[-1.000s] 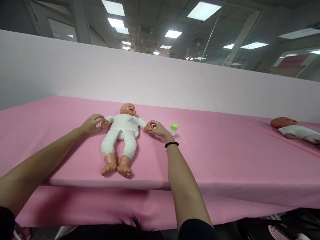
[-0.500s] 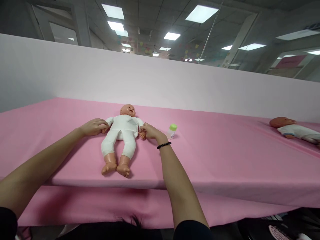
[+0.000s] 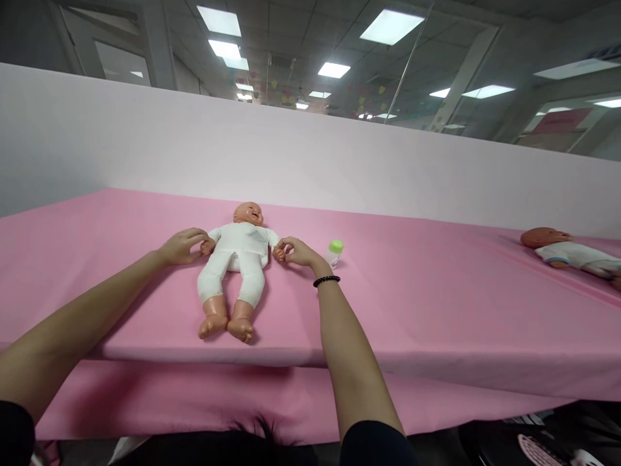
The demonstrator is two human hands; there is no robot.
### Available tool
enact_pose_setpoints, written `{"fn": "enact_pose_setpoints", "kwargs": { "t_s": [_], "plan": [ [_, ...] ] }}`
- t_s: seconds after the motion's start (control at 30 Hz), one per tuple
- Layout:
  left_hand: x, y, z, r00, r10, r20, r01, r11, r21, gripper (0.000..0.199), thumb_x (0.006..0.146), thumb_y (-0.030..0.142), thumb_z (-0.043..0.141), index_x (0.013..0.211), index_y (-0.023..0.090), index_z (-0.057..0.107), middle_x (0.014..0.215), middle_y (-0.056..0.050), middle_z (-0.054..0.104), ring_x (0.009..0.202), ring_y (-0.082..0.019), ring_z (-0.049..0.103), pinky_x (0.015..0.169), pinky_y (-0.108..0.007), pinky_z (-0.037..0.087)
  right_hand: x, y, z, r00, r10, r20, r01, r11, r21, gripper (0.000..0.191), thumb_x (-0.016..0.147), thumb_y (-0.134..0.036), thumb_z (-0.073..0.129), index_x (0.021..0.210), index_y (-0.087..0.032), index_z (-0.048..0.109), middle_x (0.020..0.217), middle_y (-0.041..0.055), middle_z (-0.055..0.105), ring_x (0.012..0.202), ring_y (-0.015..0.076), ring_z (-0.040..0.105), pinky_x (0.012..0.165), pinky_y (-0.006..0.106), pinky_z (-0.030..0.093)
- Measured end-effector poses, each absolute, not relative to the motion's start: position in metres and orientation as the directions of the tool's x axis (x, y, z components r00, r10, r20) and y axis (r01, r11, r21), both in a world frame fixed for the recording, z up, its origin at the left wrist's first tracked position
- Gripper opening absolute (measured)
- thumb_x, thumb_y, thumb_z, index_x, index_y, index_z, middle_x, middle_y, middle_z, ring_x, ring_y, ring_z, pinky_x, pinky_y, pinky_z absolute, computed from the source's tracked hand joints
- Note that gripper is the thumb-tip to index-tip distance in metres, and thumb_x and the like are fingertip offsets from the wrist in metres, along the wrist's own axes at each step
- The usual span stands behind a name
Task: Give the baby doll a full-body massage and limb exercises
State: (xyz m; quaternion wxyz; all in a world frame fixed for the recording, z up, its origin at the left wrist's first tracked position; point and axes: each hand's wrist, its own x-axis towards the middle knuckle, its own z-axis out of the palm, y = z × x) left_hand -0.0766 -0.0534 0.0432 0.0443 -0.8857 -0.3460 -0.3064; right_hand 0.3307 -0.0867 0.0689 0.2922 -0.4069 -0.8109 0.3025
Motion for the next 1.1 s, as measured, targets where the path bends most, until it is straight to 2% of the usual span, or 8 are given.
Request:
{"fn": "enact_pose_setpoints", "kwargs": {
  "t_s": [0.17,0.3,0.43,0.6,0.73,0.9,1.0,1.1],
  "plan": [
    [-0.068,-0.052,0.039,0.028,0.72,0.693,0.662,-0.533,0.527,0.035,0.084,0.049,0.061,0.106,0.022,0.059,0.111,-0.009,0.069,0.104,-0.025,0.066,0.095,-0.04,0.053,0.331,-0.09,0.072,-0.323,0.901,0.29,0.331,0.395,-0.857,0.044,0.068,-0.029,0.077,0.111,-0.018,0.071,0.115,0.0077,0.07,0.101,0.0216,0.064,0.094,0.035,0.05],
    [-0.066,-0.04,0.039,-0.238,0.78,0.579,0.517,-0.403,0.755,0.047,0.083,0.05,0.067,0.117,0.022,0.052,0.12,-0.011,0.068,0.11,-0.026,0.066,0.092,-0.038,0.054,0.33,-0.077,0.064,-0.148,0.952,0.267,0.187,0.292,-0.938,0.052,0.072,-0.039,0.077,0.121,-0.021,0.068,0.134,0.0088,0.064,0.115,0.0228,0.062,0.094,0.034,0.05],
    [-0.062,-0.011,0.043,-0.378,0.815,0.439,0.412,-0.277,0.868,0.048,0.081,0.045,0.072,0.118,0.021,0.051,0.127,-0.014,0.068,0.115,-0.026,0.066,0.094,-0.039,0.053,0.324,-0.045,0.063,0.064,0.974,0.219,0.156,0.207,-0.966,0.044,0.08,-0.043,0.071,0.119,-0.022,0.068,0.135,0.0069,0.064,0.119,0.0217,0.06,0.088,0.03,0.05],
    [-0.046,0.032,0.06,-0.382,0.886,0.261,0.516,-0.03,0.856,0.032,0.081,0.046,0.07,0.101,0.022,0.062,0.119,-0.013,0.073,0.113,-0.031,0.068,0.092,-0.042,0.052,0.309,-0.001,0.071,0.219,0.968,0.123,0.271,0.061,-0.961,0.029,0.081,-0.039,0.068,0.096,-0.015,0.071,0.108,0.0096,0.072,0.097,0.0206,0.063,0.075,0.028,0.048],
    [-0.027,0.061,0.072,-0.335,0.937,0.103,0.729,0.188,0.659,0.042,0.076,0.059,0.071,0.091,0.02,0.066,0.107,-0.018,0.075,0.108,-0.039,0.068,0.088,-0.048,0.05,0.295,0.024,0.072,0.263,0.963,0.053,0.35,-0.044,-0.936,0.028,0.078,-0.039,0.073,0.092,-0.015,0.071,0.097,0.0089,0.072,0.087,0.0199,0.063,0.07,0.029,0.047],
    [-0.018,0.088,0.076,-0.274,0.96,-0.06,0.852,0.272,0.448,0.047,0.07,0.061,0.077,0.072,0.016,0.062,0.087,-0.02,0.073,0.095,-0.037,0.07,0.078,-0.041,0.05,0.283,0.047,0.067,0.271,0.96,-0.065,0.382,-0.169,-0.909,0.021,0.072,-0.03,0.077,0.081,-0.014,0.069,0.083,0.0112,0.072,0.08,0.0224,0.065,0.063,0.029,0.046],
    [-0.031,0.096,0.077,-0.2,0.975,-0.097,0.866,0.222,0.448,0.039,0.066,0.053,0.081,0.063,0.019,0.061,0.075,-0.013,0.071,0.086,-0.033,0.07,0.072,-0.038,0.051,0.283,0.055,0.064,0.239,0.962,-0.132,0.376,-0.217,-0.901,0.018,0.069,-0.026,0.077,0.079,-0.013,0.069,0.078,0.0099,0.071,0.075,0.0221,0.065,0.061,0.029,0.047],
    [-0.052,0.093,0.074,-0.075,0.995,-0.061,0.789,0.096,0.607,0.037,0.067,0.056,0.076,0.064,0.02,0.067,0.08,-0.011,0.073,0.086,-0.033,0.069,0.069,-0.038,0.053,0.288,0.055,0.065,0.174,0.973,-0.154,0.342,-0.206,-0.917,0.015,0.072,-0.028,0.074,0.075,-0.014,0.069,0.08,0.0088,0.072,0.074,0.0207,0.065,0.061,0.028,0.048]
  ]
}}
